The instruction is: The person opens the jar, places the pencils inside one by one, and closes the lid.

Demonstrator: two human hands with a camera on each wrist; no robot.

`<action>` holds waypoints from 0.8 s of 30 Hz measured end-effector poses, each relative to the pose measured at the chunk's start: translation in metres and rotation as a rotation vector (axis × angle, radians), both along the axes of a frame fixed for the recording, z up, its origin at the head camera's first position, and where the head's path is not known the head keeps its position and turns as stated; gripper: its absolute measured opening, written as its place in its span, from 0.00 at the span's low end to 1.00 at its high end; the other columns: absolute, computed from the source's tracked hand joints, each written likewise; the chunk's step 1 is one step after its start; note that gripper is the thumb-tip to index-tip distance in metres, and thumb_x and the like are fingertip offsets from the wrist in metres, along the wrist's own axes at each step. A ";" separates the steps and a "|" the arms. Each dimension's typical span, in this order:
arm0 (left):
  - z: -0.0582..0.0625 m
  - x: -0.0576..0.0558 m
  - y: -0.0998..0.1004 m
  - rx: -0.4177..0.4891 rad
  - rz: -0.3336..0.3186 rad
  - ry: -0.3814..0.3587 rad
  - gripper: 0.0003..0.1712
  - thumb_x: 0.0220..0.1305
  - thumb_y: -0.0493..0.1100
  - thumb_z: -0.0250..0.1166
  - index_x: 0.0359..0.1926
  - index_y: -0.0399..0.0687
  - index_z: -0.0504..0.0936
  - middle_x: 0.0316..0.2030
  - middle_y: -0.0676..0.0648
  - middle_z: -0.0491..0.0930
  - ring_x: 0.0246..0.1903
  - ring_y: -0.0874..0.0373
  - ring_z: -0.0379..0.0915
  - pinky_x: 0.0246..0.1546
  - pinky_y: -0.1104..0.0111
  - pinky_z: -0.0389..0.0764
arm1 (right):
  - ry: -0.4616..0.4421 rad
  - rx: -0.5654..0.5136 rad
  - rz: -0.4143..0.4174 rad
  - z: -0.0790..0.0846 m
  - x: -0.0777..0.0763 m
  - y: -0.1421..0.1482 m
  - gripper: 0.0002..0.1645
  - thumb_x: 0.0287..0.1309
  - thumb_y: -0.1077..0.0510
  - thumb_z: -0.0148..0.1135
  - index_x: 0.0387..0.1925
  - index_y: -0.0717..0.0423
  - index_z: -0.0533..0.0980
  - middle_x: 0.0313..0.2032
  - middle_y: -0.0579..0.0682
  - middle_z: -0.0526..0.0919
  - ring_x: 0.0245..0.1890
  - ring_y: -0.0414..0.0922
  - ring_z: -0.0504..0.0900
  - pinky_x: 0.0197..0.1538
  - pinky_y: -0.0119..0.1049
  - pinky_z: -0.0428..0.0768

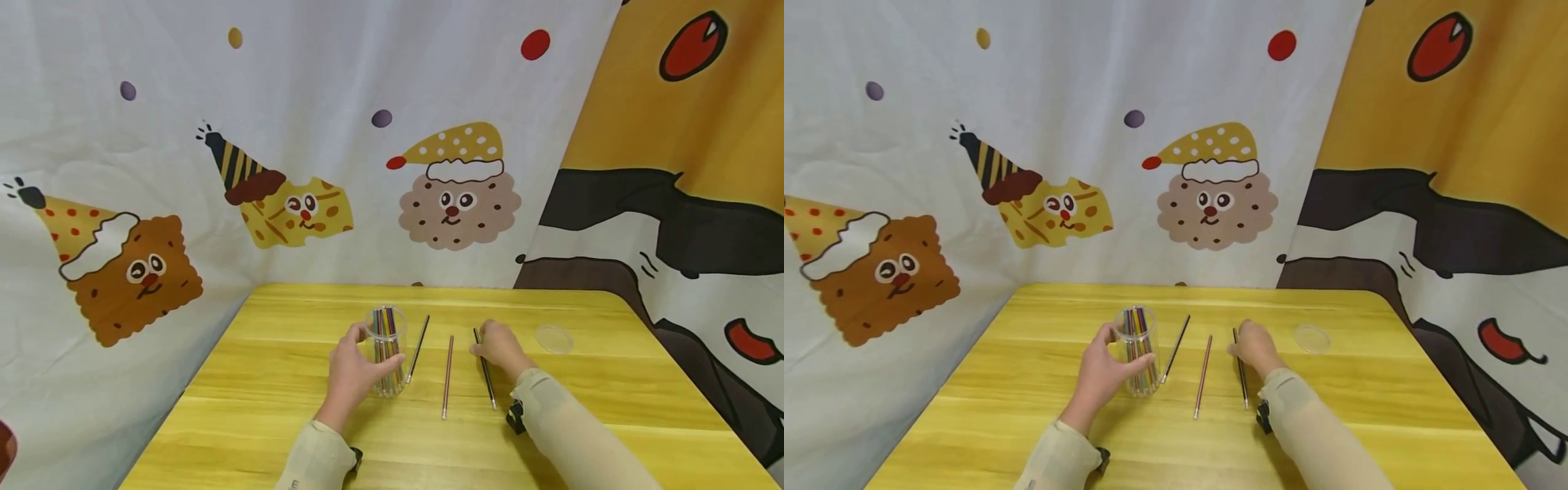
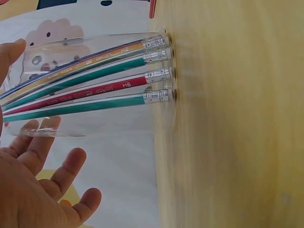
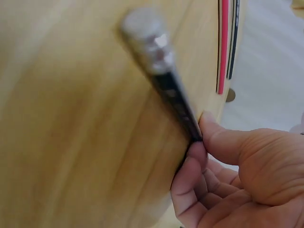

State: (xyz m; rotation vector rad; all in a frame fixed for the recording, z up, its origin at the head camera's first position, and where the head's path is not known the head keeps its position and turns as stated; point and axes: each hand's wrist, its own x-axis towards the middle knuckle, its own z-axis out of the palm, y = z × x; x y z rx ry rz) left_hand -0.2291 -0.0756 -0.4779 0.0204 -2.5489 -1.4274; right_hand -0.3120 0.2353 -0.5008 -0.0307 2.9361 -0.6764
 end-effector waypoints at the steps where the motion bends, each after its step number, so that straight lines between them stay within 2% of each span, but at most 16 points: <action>1: 0.000 0.000 0.000 0.000 0.000 0.001 0.43 0.47 0.63 0.87 0.60 0.52 0.79 0.61 0.43 0.83 0.61 0.40 0.79 0.61 0.40 0.82 | 0.002 -0.008 0.007 0.000 -0.001 0.002 0.32 0.66 0.56 0.75 0.60 0.76 0.75 0.55 0.71 0.84 0.51 0.63 0.86 0.56 0.56 0.86; 5: 0.000 -0.001 0.002 0.002 0.000 -0.006 0.45 0.47 0.63 0.87 0.62 0.51 0.79 0.61 0.42 0.82 0.61 0.40 0.79 0.61 0.41 0.82 | -0.012 -0.054 0.018 0.003 -0.005 0.007 0.30 0.64 0.57 0.77 0.56 0.77 0.77 0.52 0.70 0.86 0.46 0.58 0.86 0.54 0.54 0.86; 11: -0.001 -0.001 0.001 0.018 0.003 -0.014 0.47 0.47 0.63 0.87 0.64 0.51 0.78 0.62 0.43 0.82 0.61 0.40 0.78 0.61 0.41 0.82 | -0.109 -0.134 0.020 0.007 -0.008 0.012 0.32 0.65 0.59 0.76 0.61 0.76 0.74 0.38 0.61 0.87 0.31 0.47 0.83 0.42 0.42 0.84; 15: -0.002 -0.001 0.001 0.028 -0.001 -0.010 0.47 0.47 0.62 0.87 0.65 0.51 0.78 0.61 0.43 0.82 0.61 0.41 0.78 0.60 0.42 0.82 | -0.147 -0.149 0.037 0.011 -0.008 0.014 0.32 0.65 0.60 0.75 0.62 0.74 0.73 0.33 0.57 0.86 0.28 0.46 0.82 0.38 0.38 0.81; 24: -0.005 -0.003 0.001 0.038 -0.007 -0.018 0.46 0.48 0.62 0.86 0.65 0.52 0.78 0.61 0.43 0.81 0.61 0.42 0.78 0.60 0.41 0.83 | -0.156 -0.133 0.101 0.014 -0.004 0.016 0.31 0.68 0.59 0.73 0.63 0.74 0.73 0.27 0.53 0.84 0.27 0.44 0.80 0.42 0.39 0.82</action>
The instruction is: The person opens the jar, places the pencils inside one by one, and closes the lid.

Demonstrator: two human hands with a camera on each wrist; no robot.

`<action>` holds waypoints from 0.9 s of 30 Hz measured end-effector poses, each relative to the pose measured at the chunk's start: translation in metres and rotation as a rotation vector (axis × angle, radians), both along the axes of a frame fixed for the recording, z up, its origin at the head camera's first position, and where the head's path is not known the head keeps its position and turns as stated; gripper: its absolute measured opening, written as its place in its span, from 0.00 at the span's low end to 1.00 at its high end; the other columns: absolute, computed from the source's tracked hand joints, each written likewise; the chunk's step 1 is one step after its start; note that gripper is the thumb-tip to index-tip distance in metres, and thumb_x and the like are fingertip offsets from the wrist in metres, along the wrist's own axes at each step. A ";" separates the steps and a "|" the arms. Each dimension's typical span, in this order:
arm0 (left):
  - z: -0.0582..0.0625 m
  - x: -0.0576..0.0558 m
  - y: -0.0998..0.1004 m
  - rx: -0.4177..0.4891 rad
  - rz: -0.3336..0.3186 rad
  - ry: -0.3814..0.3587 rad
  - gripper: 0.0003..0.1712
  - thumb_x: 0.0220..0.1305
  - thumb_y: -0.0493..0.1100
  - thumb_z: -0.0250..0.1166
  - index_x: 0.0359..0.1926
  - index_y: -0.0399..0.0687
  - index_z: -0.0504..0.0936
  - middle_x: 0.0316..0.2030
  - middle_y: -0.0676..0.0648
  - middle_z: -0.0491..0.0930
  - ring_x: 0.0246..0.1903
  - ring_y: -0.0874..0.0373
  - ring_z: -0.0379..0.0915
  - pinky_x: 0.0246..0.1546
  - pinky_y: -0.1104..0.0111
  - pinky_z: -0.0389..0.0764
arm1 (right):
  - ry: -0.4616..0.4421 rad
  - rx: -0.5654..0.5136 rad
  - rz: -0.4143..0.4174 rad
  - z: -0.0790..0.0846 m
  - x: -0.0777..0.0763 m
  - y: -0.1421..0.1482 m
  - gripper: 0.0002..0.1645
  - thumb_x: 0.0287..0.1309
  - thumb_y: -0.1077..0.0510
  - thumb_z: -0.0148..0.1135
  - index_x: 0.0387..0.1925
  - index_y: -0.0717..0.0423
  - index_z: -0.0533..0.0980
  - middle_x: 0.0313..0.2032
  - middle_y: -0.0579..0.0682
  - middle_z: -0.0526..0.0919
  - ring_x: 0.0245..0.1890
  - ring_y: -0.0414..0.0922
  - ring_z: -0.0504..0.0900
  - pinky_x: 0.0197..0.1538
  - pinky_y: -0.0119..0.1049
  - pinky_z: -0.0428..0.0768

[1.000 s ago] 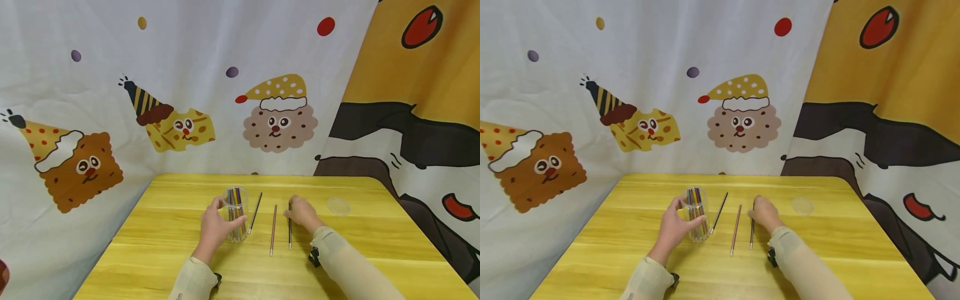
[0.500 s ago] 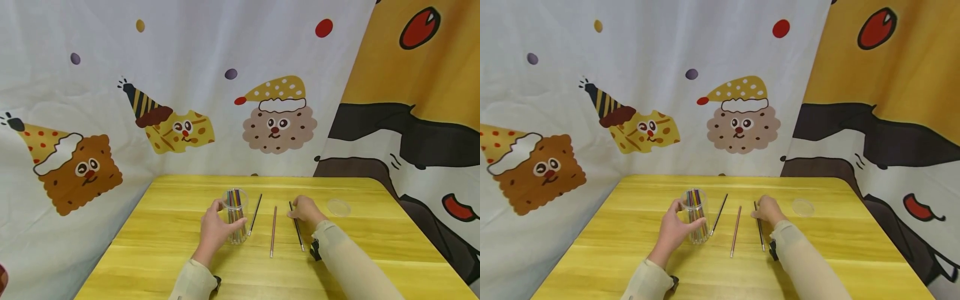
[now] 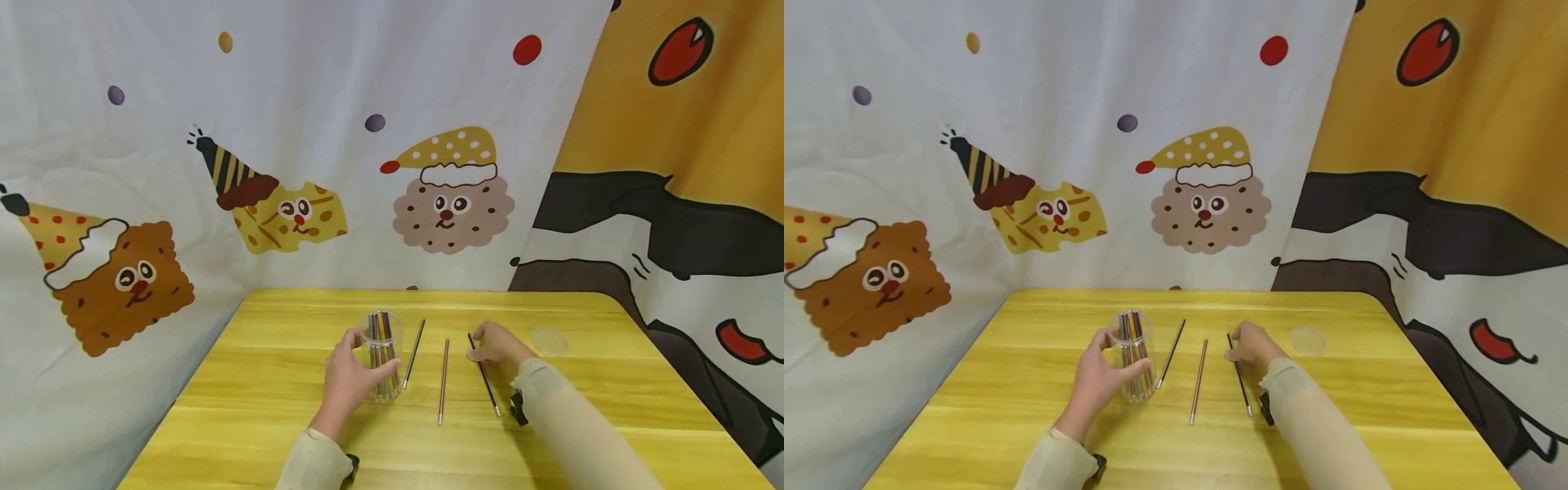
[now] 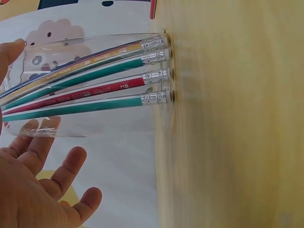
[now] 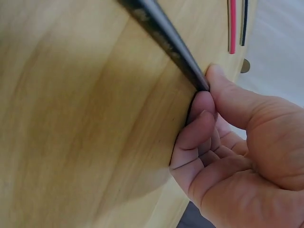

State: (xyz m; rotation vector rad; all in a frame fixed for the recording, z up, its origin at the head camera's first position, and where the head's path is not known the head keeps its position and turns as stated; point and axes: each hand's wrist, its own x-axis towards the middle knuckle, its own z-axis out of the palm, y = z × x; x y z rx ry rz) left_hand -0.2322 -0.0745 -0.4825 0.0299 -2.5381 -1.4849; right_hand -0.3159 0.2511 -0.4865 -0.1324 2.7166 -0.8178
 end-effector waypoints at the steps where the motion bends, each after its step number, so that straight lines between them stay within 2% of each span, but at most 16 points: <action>1: 0.000 0.000 0.000 -0.001 0.000 0.002 0.46 0.48 0.62 0.87 0.64 0.52 0.78 0.61 0.43 0.81 0.61 0.42 0.78 0.60 0.41 0.83 | -0.002 -0.008 -0.002 -0.001 0.001 0.000 0.31 0.68 0.59 0.72 0.64 0.74 0.72 0.27 0.52 0.84 0.27 0.44 0.80 0.41 0.39 0.82; 6: 0.000 -0.001 0.001 -0.002 -0.007 0.018 0.43 0.47 0.62 0.87 0.61 0.52 0.79 0.60 0.43 0.82 0.60 0.42 0.79 0.60 0.42 0.83 | -0.007 -0.077 -0.047 -0.005 0.003 0.002 0.29 0.67 0.62 0.70 0.63 0.73 0.73 0.28 0.52 0.85 0.27 0.43 0.80 0.33 0.35 0.79; 10: -0.002 0.000 0.002 -0.008 -0.012 0.020 0.43 0.47 0.63 0.87 0.60 0.53 0.79 0.59 0.44 0.83 0.59 0.43 0.79 0.59 0.43 0.83 | 0.016 -0.094 -0.034 -0.007 0.005 0.006 0.23 0.65 0.62 0.66 0.58 0.72 0.77 0.24 0.52 0.84 0.25 0.43 0.80 0.31 0.34 0.77; 12: -0.004 0.001 0.002 -0.008 -0.011 0.012 0.44 0.47 0.63 0.87 0.60 0.53 0.79 0.59 0.44 0.83 0.59 0.44 0.79 0.58 0.43 0.83 | 0.027 -0.107 -0.014 -0.004 0.005 0.008 0.19 0.67 0.61 0.64 0.54 0.70 0.78 0.24 0.54 0.84 0.24 0.44 0.79 0.29 0.35 0.77; 15: -0.006 0.002 0.002 -0.003 -0.007 0.003 0.43 0.46 0.63 0.87 0.60 0.54 0.79 0.59 0.44 0.82 0.59 0.44 0.79 0.58 0.43 0.83 | 0.068 -0.152 0.021 0.008 0.002 0.007 0.13 0.71 0.61 0.61 0.50 0.67 0.78 0.29 0.55 0.83 0.26 0.45 0.79 0.31 0.36 0.79; 18: -0.006 0.003 0.001 0.000 -0.002 0.001 0.43 0.47 0.63 0.87 0.60 0.54 0.79 0.60 0.44 0.82 0.59 0.43 0.79 0.58 0.42 0.83 | 0.230 -0.187 0.037 0.035 0.003 -0.002 0.10 0.73 0.60 0.60 0.49 0.63 0.78 0.39 0.57 0.85 0.33 0.47 0.83 0.36 0.38 0.82; 20: -0.006 0.003 0.000 -0.003 -0.001 0.002 0.43 0.47 0.63 0.87 0.60 0.54 0.79 0.60 0.44 0.82 0.59 0.43 0.79 0.58 0.42 0.83 | 0.418 -0.203 0.022 0.061 0.010 -0.015 0.11 0.75 0.59 0.61 0.51 0.62 0.78 0.43 0.58 0.87 0.37 0.48 0.85 0.39 0.39 0.83; 22: -0.005 0.003 0.000 -0.005 -0.002 0.006 0.43 0.47 0.63 0.87 0.60 0.54 0.79 0.60 0.44 0.82 0.59 0.43 0.79 0.58 0.43 0.83 | 0.628 -0.247 -0.010 0.092 0.022 -0.032 0.16 0.75 0.59 0.62 0.58 0.61 0.77 0.44 0.57 0.89 0.37 0.47 0.85 0.39 0.36 0.81; 24: -0.003 0.002 -0.001 -0.006 -0.004 0.013 0.43 0.47 0.63 0.87 0.60 0.54 0.79 0.60 0.45 0.83 0.59 0.43 0.80 0.58 0.43 0.84 | 0.813 -0.361 -0.033 0.122 0.038 -0.052 0.25 0.75 0.61 0.63 0.69 0.58 0.72 0.43 0.57 0.89 0.36 0.43 0.85 0.39 0.32 0.82; 27: -0.001 0.001 -0.001 -0.005 -0.005 0.025 0.42 0.47 0.62 0.87 0.59 0.54 0.79 0.59 0.45 0.83 0.58 0.44 0.80 0.57 0.44 0.84 | 0.983 -0.610 0.013 0.157 0.060 -0.082 0.39 0.74 0.66 0.63 0.79 0.51 0.61 0.43 0.58 0.88 0.36 0.38 0.87 0.41 0.25 0.84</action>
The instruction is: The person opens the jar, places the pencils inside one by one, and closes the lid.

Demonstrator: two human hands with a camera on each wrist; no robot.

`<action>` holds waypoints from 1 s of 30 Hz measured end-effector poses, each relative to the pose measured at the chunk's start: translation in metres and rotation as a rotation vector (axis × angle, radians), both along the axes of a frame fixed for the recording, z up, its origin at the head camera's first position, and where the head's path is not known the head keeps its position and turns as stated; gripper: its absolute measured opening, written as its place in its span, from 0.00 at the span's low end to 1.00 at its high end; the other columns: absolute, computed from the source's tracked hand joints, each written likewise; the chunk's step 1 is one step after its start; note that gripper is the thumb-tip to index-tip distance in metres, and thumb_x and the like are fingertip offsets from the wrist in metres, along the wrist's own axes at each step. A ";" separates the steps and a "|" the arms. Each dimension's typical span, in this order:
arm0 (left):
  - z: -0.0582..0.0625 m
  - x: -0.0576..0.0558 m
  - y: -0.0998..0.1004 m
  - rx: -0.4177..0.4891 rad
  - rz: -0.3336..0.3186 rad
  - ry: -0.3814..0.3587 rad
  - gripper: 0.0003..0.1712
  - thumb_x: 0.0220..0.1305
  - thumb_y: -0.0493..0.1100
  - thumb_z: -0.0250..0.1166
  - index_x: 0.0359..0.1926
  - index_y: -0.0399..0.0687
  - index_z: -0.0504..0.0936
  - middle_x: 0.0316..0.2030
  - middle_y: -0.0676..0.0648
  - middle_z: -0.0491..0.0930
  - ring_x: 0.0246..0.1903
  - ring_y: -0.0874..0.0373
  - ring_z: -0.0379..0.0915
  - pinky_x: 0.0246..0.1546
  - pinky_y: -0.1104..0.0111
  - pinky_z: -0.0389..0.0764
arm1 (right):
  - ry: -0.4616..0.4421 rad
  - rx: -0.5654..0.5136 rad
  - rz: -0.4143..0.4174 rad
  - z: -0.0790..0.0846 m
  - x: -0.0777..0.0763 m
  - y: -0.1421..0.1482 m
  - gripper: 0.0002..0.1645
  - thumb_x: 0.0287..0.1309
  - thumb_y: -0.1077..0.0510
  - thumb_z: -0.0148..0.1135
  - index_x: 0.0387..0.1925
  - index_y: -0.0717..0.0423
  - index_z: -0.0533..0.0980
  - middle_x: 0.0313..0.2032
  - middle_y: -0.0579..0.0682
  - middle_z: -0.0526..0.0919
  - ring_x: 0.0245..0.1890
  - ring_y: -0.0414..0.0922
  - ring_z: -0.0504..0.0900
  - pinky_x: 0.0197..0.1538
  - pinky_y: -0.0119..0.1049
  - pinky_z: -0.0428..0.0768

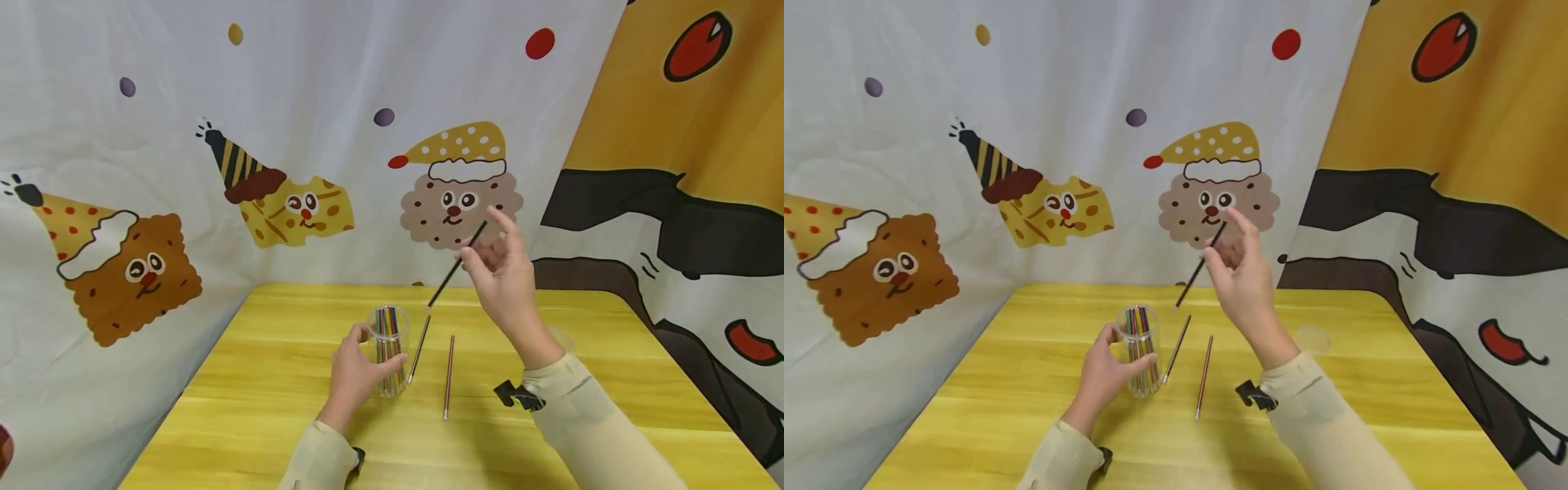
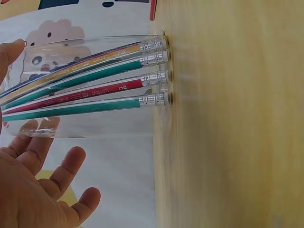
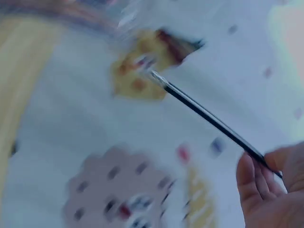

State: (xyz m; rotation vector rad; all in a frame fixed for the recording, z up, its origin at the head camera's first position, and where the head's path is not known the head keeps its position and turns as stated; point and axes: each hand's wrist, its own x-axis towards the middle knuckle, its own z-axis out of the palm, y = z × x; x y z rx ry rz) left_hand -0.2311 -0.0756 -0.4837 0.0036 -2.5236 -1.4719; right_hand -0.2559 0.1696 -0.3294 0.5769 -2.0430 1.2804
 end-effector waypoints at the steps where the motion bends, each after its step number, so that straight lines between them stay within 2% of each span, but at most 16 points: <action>1: 0.001 0.000 0.000 0.002 0.001 0.003 0.42 0.47 0.62 0.87 0.59 0.53 0.79 0.59 0.45 0.83 0.57 0.44 0.80 0.57 0.44 0.84 | 0.042 -0.049 0.054 0.007 0.005 -0.009 0.41 0.73 0.68 0.63 0.81 0.50 0.60 0.44 0.60 0.87 0.37 0.37 0.88 0.43 0.25 0.86; 3: 0.001 -0.001 0.000 0.005 0.003 0.004 0.42 0.47 0.61 0.87 0.58 0.53 0.79 0.58 0.44 0.83 0.57 0.44 0.80 0.57 0.45 0.84 | 0.090 -0.101 0.153 0.013 0.012 -0.025 0.43 0.71 0.71 0.63 0.81 0.51 0.59 0.45 0.62 0.87 0.39 0.40 0.89 0.46 0.27 0.88; 6: 0.001 0.000 0.000 0.006 0.001 0.000 0.42 0.47 0.61 0.87 0.58 0.53 0.79 0.58 0.44 0.83 0.58 0.44 0.80 0.58 0.45 0.84 | 0.114 -0.055 0.214 0.001 0.013 -0.042 0.40 0.69 0.72 0.65 0.77 0.57 0.63 0.45 0.62 0.88 0.37 0.44 0.90 0.43 0.29 0.88; 13: 0.000 0.001 -0.001 0.013 -0.033 0.022 0.41 0.50 0.62 0.85 0.60 0.54 0.79 0.60 0.45 0.83 0.61 0.41 0.79 0.60 0.41 0.82 | 0.035 0.213 0.190 -0.052 0.012 -0.057 0.33 0.70 0.66 0.68 0.73 0.57 0.69 0.40 0.54 0.91 0.34 0.45 0.89 0.29 0.31 0.79; 17: 0.001 0.000 -0.001 0.018 -0.041 0.027 0.41 0.49 0.62 0.85 0.61 0.55 0.79 0.60 0.45 0.84 0.62 0.39 0.79 0.61 0.39 0.81 | 0.068 0.342 0.170 -0.072 0.013 -0.062 0.29 0.69 0.65 0.70 0.68 0.58 0.74 0.40 0.53 0.92 0.37 0.45 0.90 0.28 0.29 0.79; 20: 0.002 -0.001 -0.001 0.011 -0.040 0.024 0.41 0.50 0.63 0.85 0.60 0.56 0.79 0.60 0.45 0.84 0.63 0.40 0.78 0.61 0.39 0.80 | 0.112 0.398 0.141 -0.076 0.013 -0.064 0.23 0.67 0.64 0.73 0.61 0.57 0.80 0.41 0.50 0.92 0.39 0.44 0.91 0.34 0.31 0.83; 24: 0.002 0.000 -0.002 0.003 -0.036 0.017 0.39 0.51 0.63 0.85 0.59 0.57 0.79 0.60 0.44 0.83 0.63 0.40 0.78 0.60 0.39 0.80 | 0.115 0.457 0.125 -0.073 0.013 -0.067 0.15 0.66 0.60 0.74 0.54 0.54 0.87 0.44 0.47 0.93 0.41 0.42 0.91 0.42 0.38 0.87; 30: 0.002 0.000 -0.002 -0.003 -0.040 0.023 0.38 0.51 0.62 0.85 0.59 0.57 0.79 0.60 0.44 0.83 0.63 0.39 0.77 0.61 0.39 0.79 | 0.111 0.518 0.136 -0.070 0.015 -0.071 0.10 0.69 0.57 0.72 0.49 0.52 0.88 0.45 0.45 0.93 0.40 0.42 0.90 0.45 0.42 0.87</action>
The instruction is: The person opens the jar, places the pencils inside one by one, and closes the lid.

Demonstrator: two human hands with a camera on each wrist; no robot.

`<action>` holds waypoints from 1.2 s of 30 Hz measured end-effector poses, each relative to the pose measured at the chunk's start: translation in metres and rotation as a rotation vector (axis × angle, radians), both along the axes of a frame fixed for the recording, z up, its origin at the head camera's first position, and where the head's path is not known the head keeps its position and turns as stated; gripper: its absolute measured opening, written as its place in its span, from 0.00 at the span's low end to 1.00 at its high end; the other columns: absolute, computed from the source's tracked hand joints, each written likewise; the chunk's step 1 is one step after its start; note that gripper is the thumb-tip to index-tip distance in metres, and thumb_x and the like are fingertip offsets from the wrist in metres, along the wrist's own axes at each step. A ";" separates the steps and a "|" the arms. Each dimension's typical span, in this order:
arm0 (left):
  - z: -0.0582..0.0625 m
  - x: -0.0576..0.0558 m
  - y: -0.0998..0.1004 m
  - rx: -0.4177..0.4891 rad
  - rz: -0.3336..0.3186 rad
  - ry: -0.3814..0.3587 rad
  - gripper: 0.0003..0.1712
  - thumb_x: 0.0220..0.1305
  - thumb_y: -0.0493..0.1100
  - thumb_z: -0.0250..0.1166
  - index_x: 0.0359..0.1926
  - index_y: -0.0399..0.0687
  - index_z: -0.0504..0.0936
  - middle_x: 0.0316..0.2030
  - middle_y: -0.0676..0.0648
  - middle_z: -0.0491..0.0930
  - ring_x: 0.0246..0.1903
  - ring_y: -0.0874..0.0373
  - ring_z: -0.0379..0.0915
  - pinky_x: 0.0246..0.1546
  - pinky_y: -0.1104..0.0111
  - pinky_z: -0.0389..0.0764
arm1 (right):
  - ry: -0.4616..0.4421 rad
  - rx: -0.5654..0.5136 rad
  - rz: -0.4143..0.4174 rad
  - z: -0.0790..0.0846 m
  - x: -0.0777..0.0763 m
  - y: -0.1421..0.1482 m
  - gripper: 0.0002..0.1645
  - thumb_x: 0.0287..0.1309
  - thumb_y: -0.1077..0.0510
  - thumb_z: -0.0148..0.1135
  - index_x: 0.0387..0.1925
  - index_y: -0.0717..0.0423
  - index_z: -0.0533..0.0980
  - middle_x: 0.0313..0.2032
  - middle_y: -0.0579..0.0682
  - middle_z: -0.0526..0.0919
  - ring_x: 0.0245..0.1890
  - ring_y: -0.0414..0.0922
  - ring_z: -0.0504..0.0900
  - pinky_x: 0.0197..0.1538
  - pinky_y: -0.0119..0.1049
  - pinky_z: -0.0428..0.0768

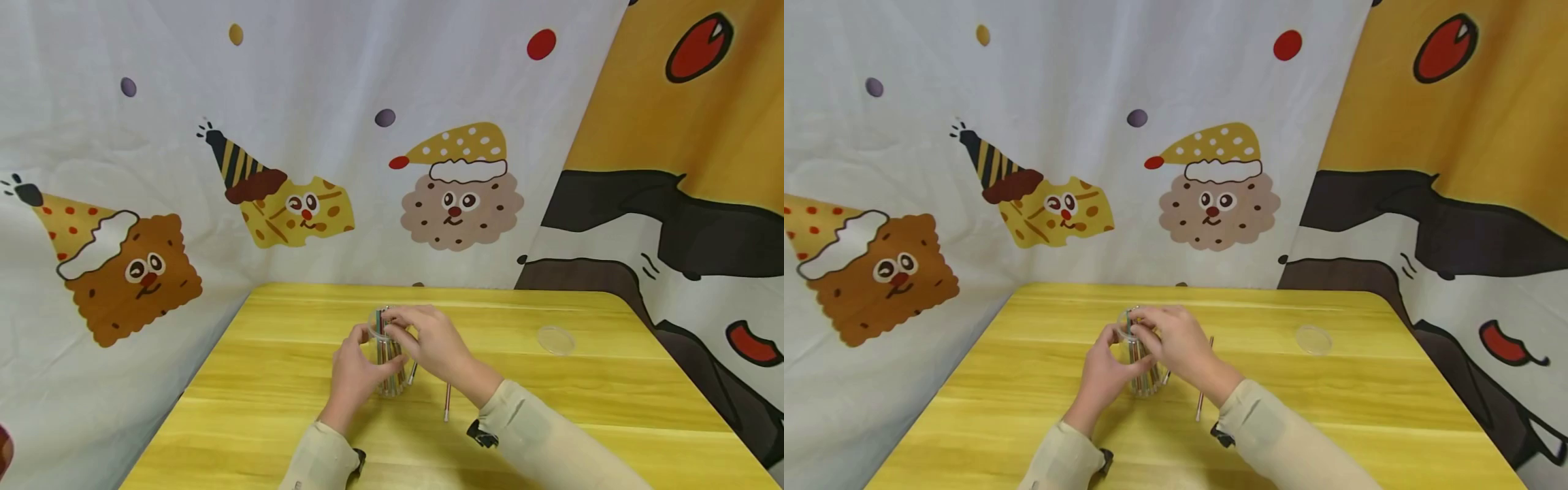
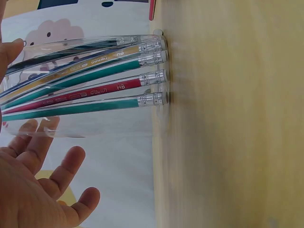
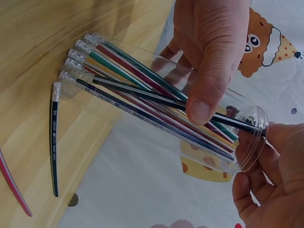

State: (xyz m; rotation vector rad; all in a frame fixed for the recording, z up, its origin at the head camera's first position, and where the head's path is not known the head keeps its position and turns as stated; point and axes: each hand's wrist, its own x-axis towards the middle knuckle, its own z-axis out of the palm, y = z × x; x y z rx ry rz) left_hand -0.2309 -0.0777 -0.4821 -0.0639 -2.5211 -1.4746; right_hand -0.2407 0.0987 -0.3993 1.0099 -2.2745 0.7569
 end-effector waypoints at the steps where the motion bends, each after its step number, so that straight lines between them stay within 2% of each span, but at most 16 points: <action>1: 0.000 0.000 0.000 -0.002 -0.003 0.005 0.38 0.51 0.62 0.85 0.59 0.57 0.79 0.60 0.44 0.83 0.63 0.39 0.77 0.61 0.39 0.80 | 0.006 0.006 -0.009 0.000 0.000 0.000 0.08 0.69 0.56 0.72 0.48 0.51 0.87 0.44 0.45 0.93 0.40 0.42 0.89 0.44 0.41 0.87; 3: 0.000 0.000 0.000 -0.008 -0.005 0.013 0.38 0.51 0.63 0.84 0.59 0.57 0.79 0.60 0.44 0.83 0.63 0.40 0.78 0.61 0.40 0.80 | 0.017 0.020 -0.026 -0.001 0.001 -0.001 0.05 0.69 0.56 0.73 0.44 0.50 0.87 0.42 0.44 0.92 0.40 0.42 0.88 0.44 0.41 0.87; 7: 0.001 0.001 0.000 -0.006 -0.004 0.009 0.40 0.51 0.64 0.84 0.60 0.56 0.79 0.61 0.44 0.83 0.63 0.40 0.78 0.61 0.40 0.80 | 0.049 0.084 -0.047 -0.003 0.000 -0.001 0.06 0.69 0.53 0.72 0.42 0.49 0.89 0.41 0.44 0.93 0.45 0.44 0.90 0.57 0.45 0.88; 10: 0.002 0.001 0.001 -0.004 -0.004 -0.002 0.41 0.50 0.64 0.85 0.61 0.56 0.79 0.61 0.43 0.83 0.64 0.39 0.77 0.62 0.39 0.80 | 0.116 0.135 -0.058 -0.005 -0.001 0.000 0.09 0.69 0.52 0.72 0.44 0.51 0.89 0.43 0.46 0.94 0.48 0.46 0.91 0.64 0.48 0.85; 15: 0.002 0.002 0.001 -0.008 -0.005 -0.008 0.41 0.50 0.63 0.85 0.61 0.55 0.79 0.61 0.43 0.83 0.63 0.40 0.78 0.62 0.40 0.80 | 0.269 0.163 -0.087 -0.006 -0.002 0.002 0.12 0.67 0.50 0.74 0.43 0.53 0.90 0.44 0.49 0.91 0.48 0.48 0.88 0.58 0.44 0.86; 18: 0.002 0.001 0.001 -0.007 -0.002 -0.011 0.41 0.51 0.64 0.84 0.60 0.56 0.79 0.61 0.43 0.83 0.62 0.41 0.78 0.61 0.41 0.81 | 0.299 0.167 -0.099 -0.006 -0.003 0.003 0.13 0.67 0.49 0.74 0.44 0.54 0.90 0.45 0.50 0.90 0.48 0.48 0.85 0.56 0.42 0.86; 24: 0.000 0.000 0.001 0.003 -0.004 -0.014 0.40 0.51 0.64 0.84 0.61 0.56 0.79 0.60 0.44 0.82 0.62 0.43 0.78 0.60 0.42 0.81 | 0.254 0.204 -0.129 -0.006 -0.003 0.003 0.16 0.70 0.47 0.71 0.48 0.53 0.90 0.48 0.49 0.91 0.50 0.48 0.85 0.57 0.41 0.86; 29: 0.000 0.000 0.001 -0.001 -0.002 -0.013 0.40 0.51 0.63 0.84 0.61 0.56 0.79 0.60 0.44 0.83 0.63 0.43 0.78 0.61 0.42 0.81 | 0.179 0.222 -0.151 -0.008 0.000 0.002 0.22 0.73 0.47 0.68 0.59 0.56 0.84 0.53 0.50 0.90 0.54 0.49 0.84 0.59 0.42 0.85; 36: -0.001 -0.001 0.001 0.005 0.000 -0.022 0.40 0.50 0.62 0.85 0.59 0.55 0.79 0.60 0.43 0.83 0.61 0.42 0.78 0.60 0.42 0.81 | 0.023 0.146 -0.148 -0.003 0.004 0.005 0.27 0.74 0.47 0.68 0.66 0.58 0.79 0.59 0.55 0.86 0.61 0.52 0.84 0.64 0.49 0.85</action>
